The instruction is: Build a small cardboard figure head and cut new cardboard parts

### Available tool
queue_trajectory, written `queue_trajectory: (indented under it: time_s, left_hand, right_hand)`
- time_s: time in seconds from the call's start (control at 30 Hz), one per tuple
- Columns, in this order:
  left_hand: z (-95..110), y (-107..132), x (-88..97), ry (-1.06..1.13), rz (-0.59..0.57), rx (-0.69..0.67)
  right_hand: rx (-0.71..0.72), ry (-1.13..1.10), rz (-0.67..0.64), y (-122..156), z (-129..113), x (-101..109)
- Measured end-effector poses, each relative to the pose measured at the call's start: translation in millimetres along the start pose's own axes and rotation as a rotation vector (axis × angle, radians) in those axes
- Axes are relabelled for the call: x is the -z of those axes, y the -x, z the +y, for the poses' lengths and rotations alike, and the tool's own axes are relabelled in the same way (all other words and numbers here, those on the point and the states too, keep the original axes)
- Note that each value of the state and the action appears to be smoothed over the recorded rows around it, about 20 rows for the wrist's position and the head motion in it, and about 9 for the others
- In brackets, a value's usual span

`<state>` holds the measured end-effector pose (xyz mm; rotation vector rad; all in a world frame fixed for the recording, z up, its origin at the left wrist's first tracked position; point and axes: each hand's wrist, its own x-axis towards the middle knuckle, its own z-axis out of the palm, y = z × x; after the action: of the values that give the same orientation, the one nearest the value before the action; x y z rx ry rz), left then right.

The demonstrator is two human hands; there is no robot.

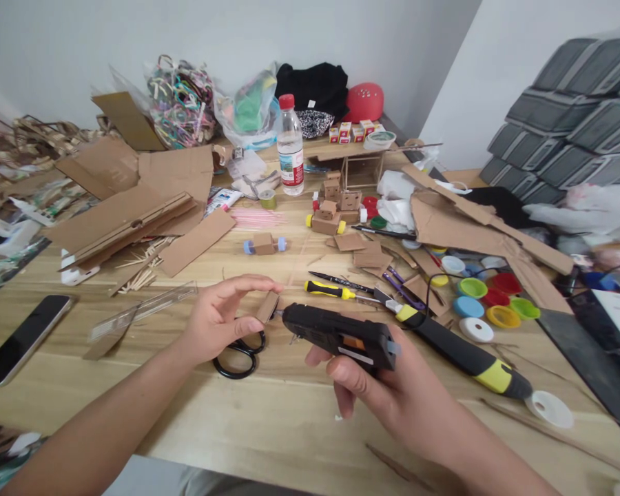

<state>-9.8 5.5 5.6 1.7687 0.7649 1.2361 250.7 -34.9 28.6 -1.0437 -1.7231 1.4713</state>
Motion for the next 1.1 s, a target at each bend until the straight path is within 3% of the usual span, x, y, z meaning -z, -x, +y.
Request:
queue_trajectory:
  time_s: [0.8, 0.97, 1.1]
  left_hand:
    - [1.0, -0.1, -0.3, 0.201, -0.022, 0.023]
    - [1.2, -1.9, 0.0, 0.261, -0.019, 0.095]
    - [-0.2, -4.8, 1.6, 0.435, 0.094, 0.212]
  right_hand:
    - [0.206, 0.058, 0.092, -8.4, -11.6, -5.1]
    - [0.206, 0.079, 0.071, -7.2, -8.6, -3.9]
    - [0.107, 0.034, 0.020, -8.0, -3.5, 3.1]
